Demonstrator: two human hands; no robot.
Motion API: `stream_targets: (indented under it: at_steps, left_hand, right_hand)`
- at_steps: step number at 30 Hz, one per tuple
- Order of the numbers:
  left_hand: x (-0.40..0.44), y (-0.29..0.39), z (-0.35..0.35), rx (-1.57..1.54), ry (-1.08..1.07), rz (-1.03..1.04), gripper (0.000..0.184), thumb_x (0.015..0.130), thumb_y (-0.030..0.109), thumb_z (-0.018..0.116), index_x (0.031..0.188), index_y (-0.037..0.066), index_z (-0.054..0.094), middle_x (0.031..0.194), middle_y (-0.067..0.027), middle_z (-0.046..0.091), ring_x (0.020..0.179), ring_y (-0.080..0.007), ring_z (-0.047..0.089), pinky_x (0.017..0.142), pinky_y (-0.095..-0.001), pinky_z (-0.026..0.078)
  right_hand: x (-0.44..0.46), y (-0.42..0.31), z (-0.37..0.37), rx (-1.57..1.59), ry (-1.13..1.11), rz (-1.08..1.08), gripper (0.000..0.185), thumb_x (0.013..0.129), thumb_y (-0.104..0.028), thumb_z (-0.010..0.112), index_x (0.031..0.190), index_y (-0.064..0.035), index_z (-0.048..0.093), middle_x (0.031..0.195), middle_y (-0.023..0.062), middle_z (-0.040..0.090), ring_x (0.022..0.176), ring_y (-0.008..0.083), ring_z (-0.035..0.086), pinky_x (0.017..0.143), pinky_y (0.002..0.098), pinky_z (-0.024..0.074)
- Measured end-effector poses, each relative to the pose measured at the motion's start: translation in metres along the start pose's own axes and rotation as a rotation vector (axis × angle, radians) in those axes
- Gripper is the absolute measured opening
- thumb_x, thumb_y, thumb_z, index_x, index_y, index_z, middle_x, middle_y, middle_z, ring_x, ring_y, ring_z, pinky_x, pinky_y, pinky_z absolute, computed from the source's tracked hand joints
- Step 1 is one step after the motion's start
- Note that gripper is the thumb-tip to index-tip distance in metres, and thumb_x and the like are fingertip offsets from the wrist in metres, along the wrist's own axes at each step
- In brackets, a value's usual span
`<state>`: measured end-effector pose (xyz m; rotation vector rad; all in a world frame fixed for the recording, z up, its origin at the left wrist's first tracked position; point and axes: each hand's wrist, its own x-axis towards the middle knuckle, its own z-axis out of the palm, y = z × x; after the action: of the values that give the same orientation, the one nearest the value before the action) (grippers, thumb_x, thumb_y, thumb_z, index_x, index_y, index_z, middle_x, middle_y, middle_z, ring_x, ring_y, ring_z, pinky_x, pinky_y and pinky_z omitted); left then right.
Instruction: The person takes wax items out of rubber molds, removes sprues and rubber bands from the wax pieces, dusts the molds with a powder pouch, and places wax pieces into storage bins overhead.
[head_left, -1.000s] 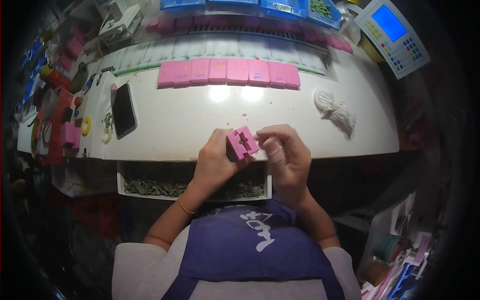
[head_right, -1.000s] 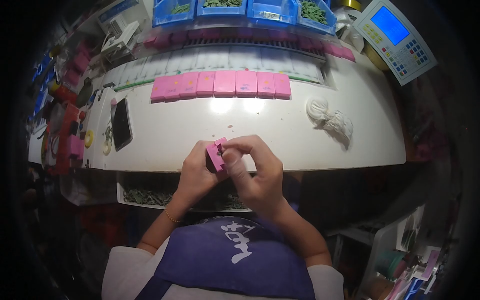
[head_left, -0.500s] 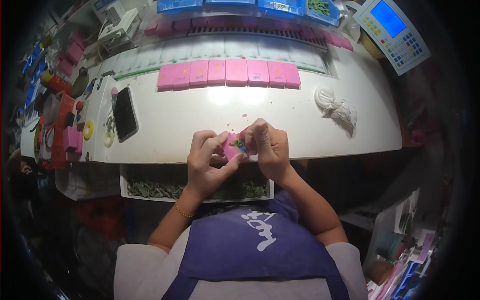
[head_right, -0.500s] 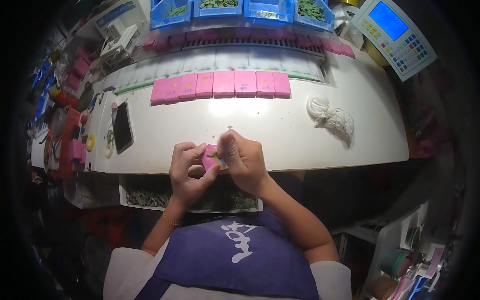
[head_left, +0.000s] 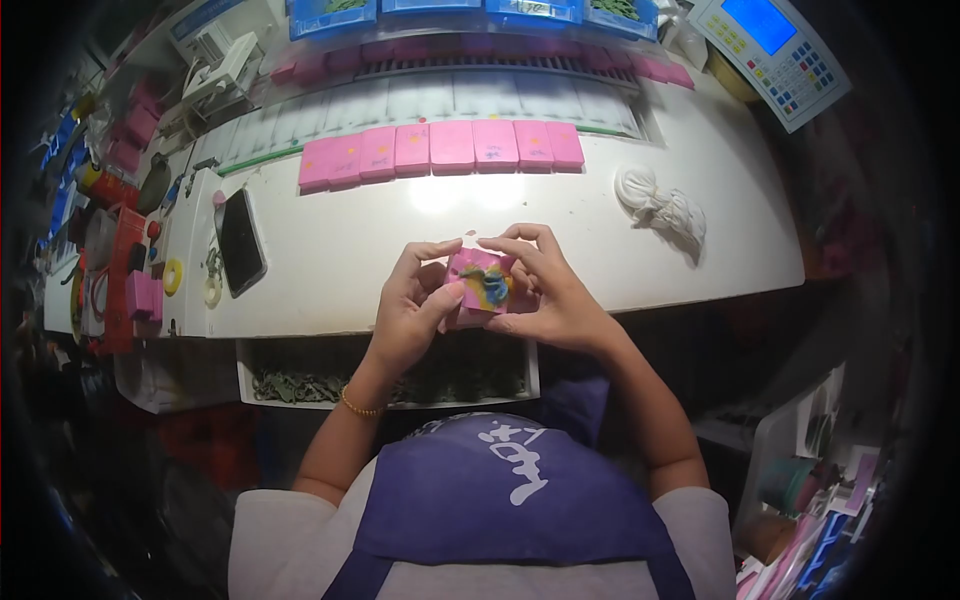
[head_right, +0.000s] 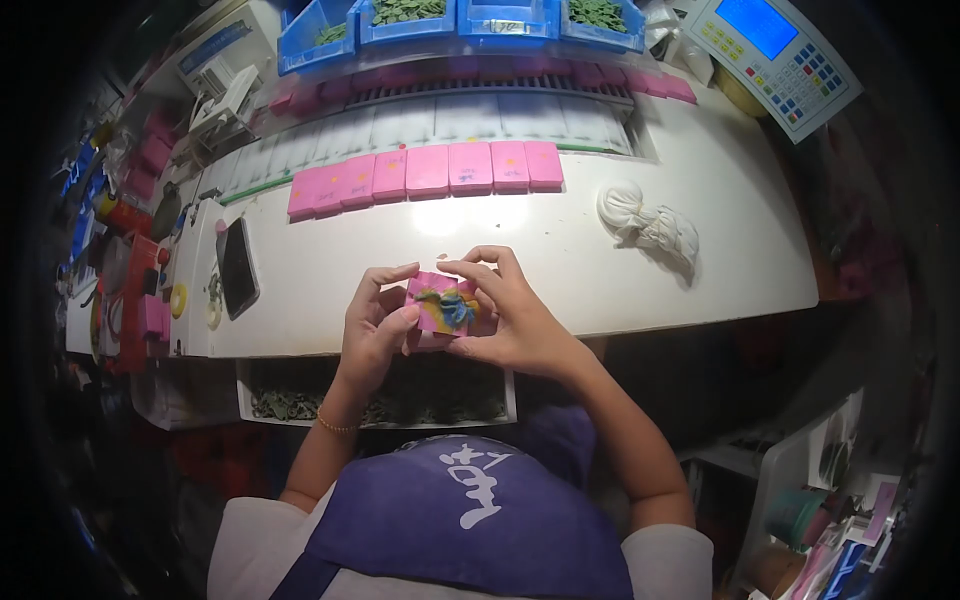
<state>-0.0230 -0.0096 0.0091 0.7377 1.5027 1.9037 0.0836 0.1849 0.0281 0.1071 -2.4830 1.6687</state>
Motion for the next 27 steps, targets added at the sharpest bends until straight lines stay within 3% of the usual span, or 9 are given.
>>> stream_targets:
  at_steps: [15,24,27]
  left_hand:
    - [0.015,0.010,0.008,0.060,-0.061,-0.096,0.039,0.096,0.012,0.060,0.134,0.002,0.052,0.082,-0.0038,0.060,0.059,-0.0040,0.051,0.049,-0.0187,0.041]
    - [0.018,0.012,0.012,0.118,-0.059,-0.114,0.035,0.098,0.011,0.055,0.133,0.003,0.055,0.082,-0.0030,0.061,0.055,-0.0031,0.050,0.047,-0.0175,0.041]
    - [0.018,0.015,0.013,0.120,-0.065,-0.114,0.036,0.099,0.012,0.055,0.134,0.003,0.054,0.081,-0.0024,0.060,0.056,-0.0028,0.050,0.048,-0.0174,0.041]
  right_hand:
    - [-0.011,-0.005,0.003,0.026,0.037,0.005,0.067,0.075,0.002,0.073,0.135,-0.0012,0.043,0.132,0.0152,0.042,0.107,0.0227,0.059,0.085,0.0334,0.0559]
    - [-0.013,0.001,0.015,-0.161,0.237,-0.094,0.067,0.067,-0.009,0.080,0.124,0.0000,0.045,0.116,0.0180,0.049,0.105,0.0327,0.058,0.086,0.0380,0.0543]
    - [-0.012,0.003,0.016,-0.199,0.261,-0.137,0.064,0.066,-0.009,0.081,0.119,-0.0004,0.045,0.115,0.0177,0.048,0.104,0.0323,0.057,0.088,0.0382,0.0526]
